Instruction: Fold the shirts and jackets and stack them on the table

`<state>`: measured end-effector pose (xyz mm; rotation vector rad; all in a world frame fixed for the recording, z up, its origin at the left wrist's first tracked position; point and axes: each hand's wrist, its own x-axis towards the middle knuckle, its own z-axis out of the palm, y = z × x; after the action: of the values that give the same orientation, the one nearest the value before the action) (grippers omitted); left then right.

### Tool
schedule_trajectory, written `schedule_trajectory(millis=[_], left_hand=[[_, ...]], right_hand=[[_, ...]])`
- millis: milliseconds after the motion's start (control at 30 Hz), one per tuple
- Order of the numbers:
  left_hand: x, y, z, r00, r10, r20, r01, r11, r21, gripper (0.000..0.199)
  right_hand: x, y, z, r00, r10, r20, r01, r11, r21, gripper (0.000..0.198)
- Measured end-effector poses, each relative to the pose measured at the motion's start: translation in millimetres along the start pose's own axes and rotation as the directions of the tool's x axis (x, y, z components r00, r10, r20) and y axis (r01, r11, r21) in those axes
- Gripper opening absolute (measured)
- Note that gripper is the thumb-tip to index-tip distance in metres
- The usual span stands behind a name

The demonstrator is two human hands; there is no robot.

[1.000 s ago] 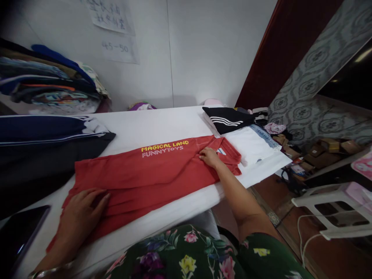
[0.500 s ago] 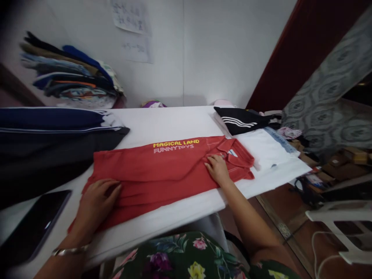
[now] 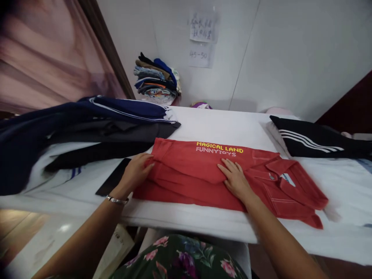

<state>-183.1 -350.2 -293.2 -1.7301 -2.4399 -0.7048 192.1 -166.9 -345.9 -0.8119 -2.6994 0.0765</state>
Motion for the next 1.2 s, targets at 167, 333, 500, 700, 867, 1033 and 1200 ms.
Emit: schedule_trajectory(millis=[167,333,500,700,867,1033,1200], left_hand=[[15,1,7,0.981,0.138,0.136,-0.149,0.986,0.075,0.044],[30,2,10,0.964,0.181,0.194,-0.210,0.967,0.141,0.029],[22,-2,10,0.978,0.147,0.150,-0.174,0.966,0.190,0.030],[20,-14,10,0.975,0.011,0.220,0.000,0.999,-0.051,0.042],[47,-20,5,0.963,-0.233,0.132,0.243,0.968,-0.065,0.041],[82,-20,14,0.836,-0.476,0.273,0.525,0.839,-0.142,0.064],[93,-10,20,0.846,-0.366,0.388,0.506,0.781,-0.366,0.044]], right_hand=[[-2,8,10,0.998,0.002,-0.057,0.002,0.997,0.082,0.061],[-4,8,9,0.997,0.015,-0.078,-0.005,0.992,0.124,0.058],[-6,3,4,0.999,0.008,-0.033,-0.004,0.995,0.104,0.062],[-8,1,6,1.000,0.026,0.006,-0.026,0.995,0.094,0.061],[-9,2,6,0.999,0.007,0.036,-0.011,0.993,0.119,0.063],[-7,-3,-5,0.995,-0.005,0.104,-0.014,0.983,0.185,0.067],[-2,-13,-14,0.997,-0.006,0.071,-0.010,0.975,0.220,0.065]])
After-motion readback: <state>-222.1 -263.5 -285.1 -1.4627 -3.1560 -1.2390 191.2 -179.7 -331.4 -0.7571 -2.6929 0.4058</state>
